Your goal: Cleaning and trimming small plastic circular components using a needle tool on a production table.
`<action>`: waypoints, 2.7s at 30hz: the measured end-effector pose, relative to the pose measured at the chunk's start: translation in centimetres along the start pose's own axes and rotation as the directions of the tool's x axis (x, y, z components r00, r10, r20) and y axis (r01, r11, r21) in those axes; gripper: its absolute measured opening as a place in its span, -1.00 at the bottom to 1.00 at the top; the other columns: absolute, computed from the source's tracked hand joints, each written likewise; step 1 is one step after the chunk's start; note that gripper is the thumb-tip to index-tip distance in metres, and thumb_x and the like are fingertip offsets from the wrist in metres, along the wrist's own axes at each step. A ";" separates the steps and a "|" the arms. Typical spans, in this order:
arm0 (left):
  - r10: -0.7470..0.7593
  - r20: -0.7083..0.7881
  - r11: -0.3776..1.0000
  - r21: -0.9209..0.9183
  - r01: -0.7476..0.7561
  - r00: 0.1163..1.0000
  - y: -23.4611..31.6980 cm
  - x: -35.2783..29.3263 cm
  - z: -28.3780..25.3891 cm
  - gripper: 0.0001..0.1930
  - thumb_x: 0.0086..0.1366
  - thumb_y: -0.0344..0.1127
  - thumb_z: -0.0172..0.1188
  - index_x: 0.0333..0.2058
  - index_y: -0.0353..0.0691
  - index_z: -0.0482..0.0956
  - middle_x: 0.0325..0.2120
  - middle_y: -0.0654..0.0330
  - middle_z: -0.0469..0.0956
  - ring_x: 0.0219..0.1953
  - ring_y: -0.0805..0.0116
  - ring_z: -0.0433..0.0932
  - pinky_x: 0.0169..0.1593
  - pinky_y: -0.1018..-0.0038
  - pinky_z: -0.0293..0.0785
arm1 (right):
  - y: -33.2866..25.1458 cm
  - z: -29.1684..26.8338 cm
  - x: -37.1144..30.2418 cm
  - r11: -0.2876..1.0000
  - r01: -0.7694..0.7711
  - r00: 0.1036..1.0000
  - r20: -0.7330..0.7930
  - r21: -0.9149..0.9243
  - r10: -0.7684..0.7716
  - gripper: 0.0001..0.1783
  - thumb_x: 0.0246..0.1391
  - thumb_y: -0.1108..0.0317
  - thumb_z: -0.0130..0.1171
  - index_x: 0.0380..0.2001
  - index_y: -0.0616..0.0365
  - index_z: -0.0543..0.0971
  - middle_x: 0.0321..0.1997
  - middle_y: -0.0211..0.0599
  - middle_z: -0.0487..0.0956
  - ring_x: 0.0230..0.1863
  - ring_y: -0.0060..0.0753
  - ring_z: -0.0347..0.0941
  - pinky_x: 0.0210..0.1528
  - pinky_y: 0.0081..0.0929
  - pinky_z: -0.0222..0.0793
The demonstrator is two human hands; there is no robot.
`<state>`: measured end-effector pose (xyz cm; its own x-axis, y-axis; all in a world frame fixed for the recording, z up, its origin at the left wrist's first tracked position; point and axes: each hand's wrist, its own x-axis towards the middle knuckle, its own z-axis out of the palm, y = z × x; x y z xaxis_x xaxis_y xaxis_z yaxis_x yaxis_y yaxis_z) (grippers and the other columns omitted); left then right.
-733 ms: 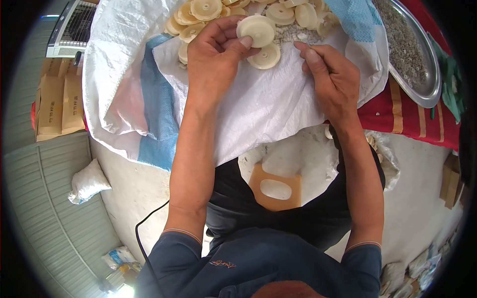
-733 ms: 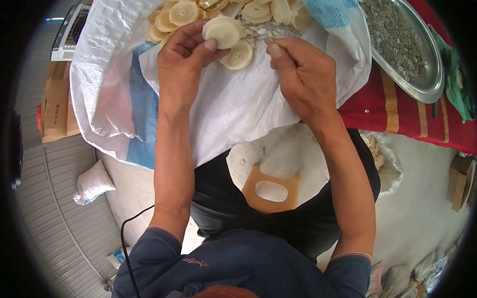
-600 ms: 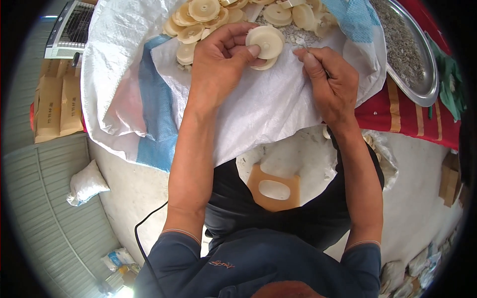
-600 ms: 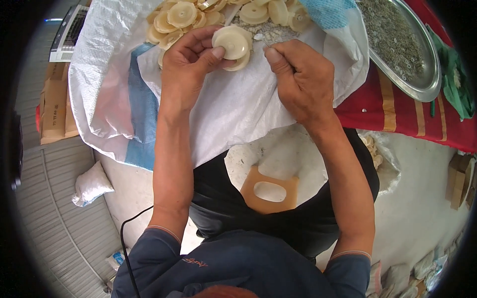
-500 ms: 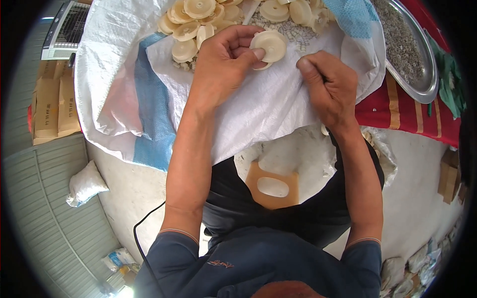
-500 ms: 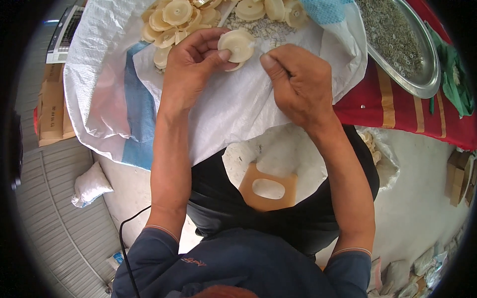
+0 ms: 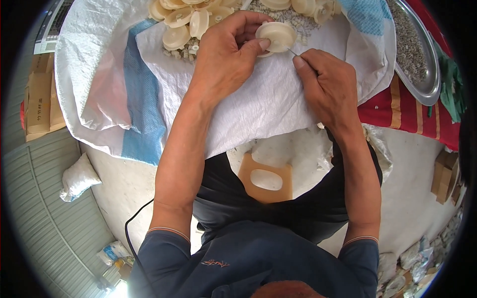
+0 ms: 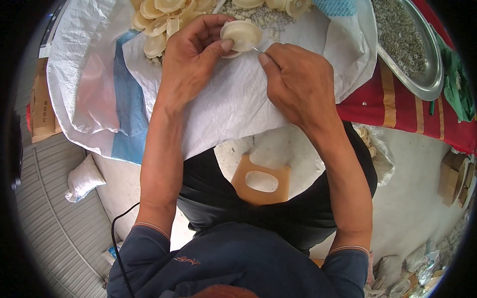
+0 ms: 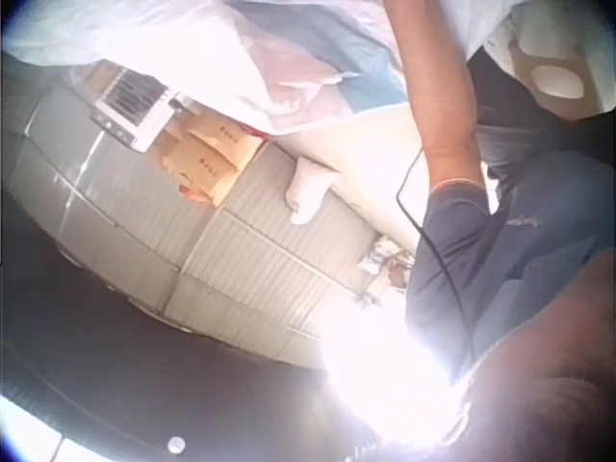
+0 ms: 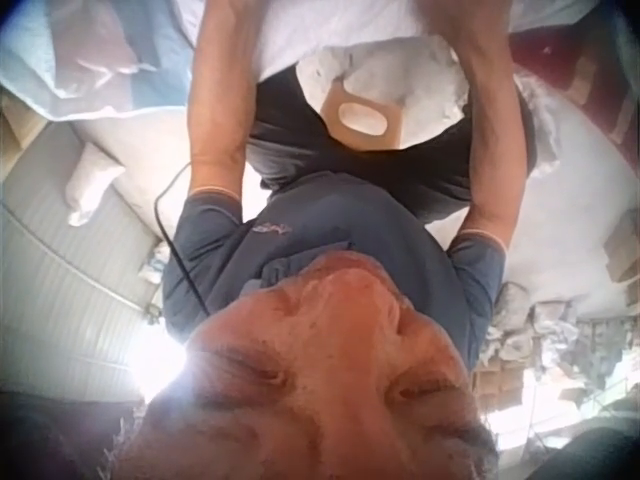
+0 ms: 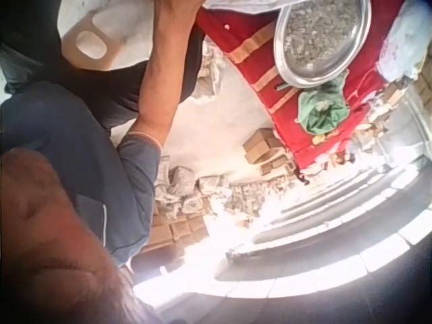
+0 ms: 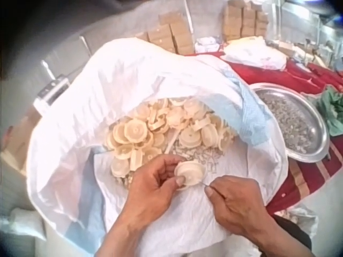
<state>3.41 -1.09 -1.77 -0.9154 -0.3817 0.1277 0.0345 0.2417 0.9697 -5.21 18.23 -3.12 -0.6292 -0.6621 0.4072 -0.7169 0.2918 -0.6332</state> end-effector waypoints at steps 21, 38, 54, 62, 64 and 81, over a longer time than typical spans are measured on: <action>0.117 0.041 0.961 0.246 -0.124 0.992 0.4 -0.3 -0.2 -0.65 0.42 -0.54 0.24 0.15 -0.29 0.65 -0.06 0.16 0.75 -0.03 0.42 0.73 0.13 0.46 0.68 | 0.2 0.1 0.2 0.999 -0.023 1.000 0.016 0.032 0.022 -0.78 0.32 0.33 0.25 -0.37 0.24 0.66 -0.45 -0.04 0.64 -0.41 0.05 0.60 -0.29 -0.12 0.48; 0.125 0.054 0.958 0.252 -0.135 0.991 0.2 -0.2 -0.1 -0.66 0.42 -0.52 0.28 0.15 -0.25 0.67 -0.09 0.20 0.75 -0.05 0.45 0.72 0.11 0.49 0.66 | 0.1 -0.1 0.1 0.999 -0.050 0.998 0.039 0.010 0.050 -0.77 0.32 0.31 0.24 -0.36 0.23 0.68 -0.47 -0.08 0.64 -0.44 -0.01 0.59 -0.30 -0.14 0.47; 0.124 0.051 0.957 0.256 -0.134 0.991 0.3 -0.1 -0.3 -0.66 0.42 -0.52 0.27 0.15 -0.28 0.66 -0.08 0.17 0.76 -0.04 0.43 0.73 0.12 0.48 0.66 | 0.1 0.0 0.1 1.000 -0.028 0.999 0.031 -0.010 0.028 -0.77 0.33 0.32 0.24 -0.37 0.25 0.67 -0.48 -0.07 0.63 -0.46 -0.02 0.57 -0.32 -0.16 0.47; 0.101 0.048 0.974 0.199 -0.109 0.994 0.0 -0.1 -0.2 -0.66 0.42 -0.53 0.26 0.15 -0.30 0.66 -0.08 0.16 0.76 -0.03 0.42 0.73 0.13 0.48 0.66 | 0.0 0.0 0.1 0.998 -0.052 0.998 0.024 0.017 0.052 -0.77 0.31 0.31 0.25 -0.37 0.25 0.66 -0.49 -0.06 0.61 -0.45 0.02 0.57 -0.32 -0.13 0.46; 0.119 0.048 0.965 0.229 -0.127 0.992 0.0 -0.2 -0.3 -0.66 0.42 -0.54 0.26 0.15 -0.30 0.66 -0.07 0.16 0.76 -0.03 0.43 0.72 0.13 0.48 0.66 | -0.1 0.0 0.2 0.999 -0.036 0.999 0.009 0.004 0.036 -0.76 0.32 0.31 0.25 -0.38 0.25 0.66 -0.49 -0.06 0.61 -0.45 0.02 0.57 -0.32 -0.12 0.45; 0.130 0.051 0.947 0.289 -0.140 0.990 0.4 -0.3 -0.2 -0.65 0.40 -0.53 0.29 0.14 -0.26 0.68 -0.08 0.19 0.77 -0.04 0.45 0.73 0.10 0.50 0.66 | 0.0 0.3 0.3 0.999 0.003 1.000 0.002 -0.033 -0.003 -0.79 0.31 0.33 0.24 -0.39 0.22 0.64 -0.47 -0.07 0.61 -0.41 0.04 0.59 -0.30 -0.10 0.48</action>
<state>3.80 -1.04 -1.41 -0.9222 -0.3012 0.2424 0.0447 0.5397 0.8406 -5.25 17.83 -3.21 -0.6262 -0.6642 0.4083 -0.7285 0.3119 -0.6099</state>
